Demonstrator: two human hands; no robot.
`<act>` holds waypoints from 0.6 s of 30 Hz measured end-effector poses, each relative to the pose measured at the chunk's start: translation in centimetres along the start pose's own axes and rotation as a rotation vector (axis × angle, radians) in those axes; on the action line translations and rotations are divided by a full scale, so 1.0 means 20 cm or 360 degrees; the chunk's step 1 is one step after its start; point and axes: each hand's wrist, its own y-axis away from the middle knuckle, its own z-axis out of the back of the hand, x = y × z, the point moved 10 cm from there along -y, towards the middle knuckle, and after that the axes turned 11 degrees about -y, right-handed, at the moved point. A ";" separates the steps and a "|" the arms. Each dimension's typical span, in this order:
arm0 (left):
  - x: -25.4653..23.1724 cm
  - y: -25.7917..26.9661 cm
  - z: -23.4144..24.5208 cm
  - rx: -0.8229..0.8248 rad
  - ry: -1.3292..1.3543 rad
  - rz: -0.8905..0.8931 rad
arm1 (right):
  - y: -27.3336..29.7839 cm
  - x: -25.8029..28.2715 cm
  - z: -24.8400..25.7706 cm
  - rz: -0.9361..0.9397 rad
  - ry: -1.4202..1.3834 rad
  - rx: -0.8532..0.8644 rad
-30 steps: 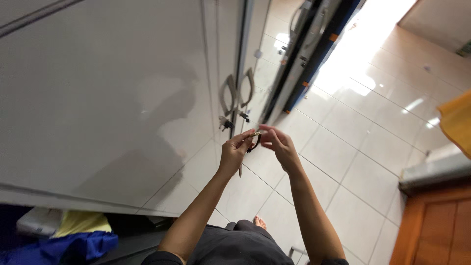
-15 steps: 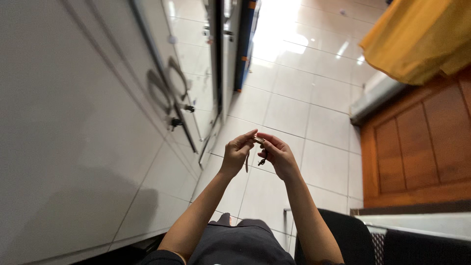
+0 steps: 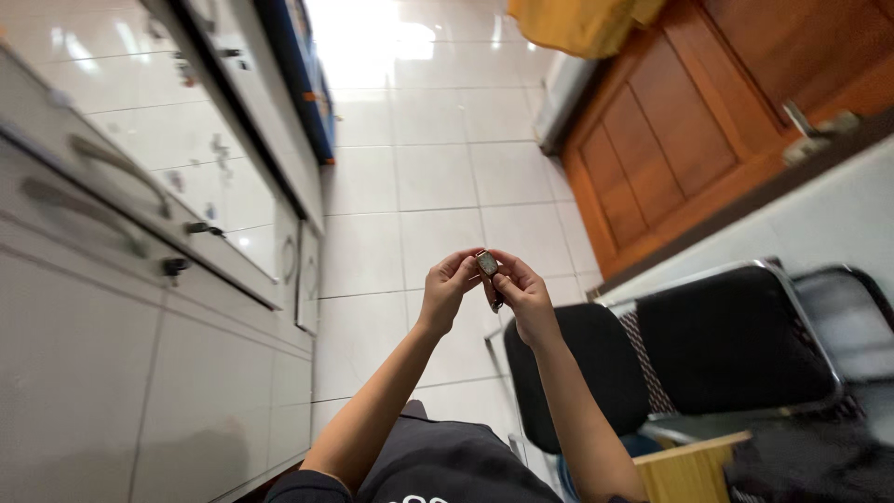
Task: The person packs a backpack on a table. They open a small white handbag, retrieve a green glasses case, take eyeglasses and sunglasses from a wardrobe, place the glasses into the case, put the case and a wallet into the backpack, zip it, then handle a watch and arrange the bags on the table.
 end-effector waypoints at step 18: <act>0.66 0.66 -1.15 0.0483 0.0262 0.0450 | 1.22 0.26 0.93 0.0302 0.0605 -0.0979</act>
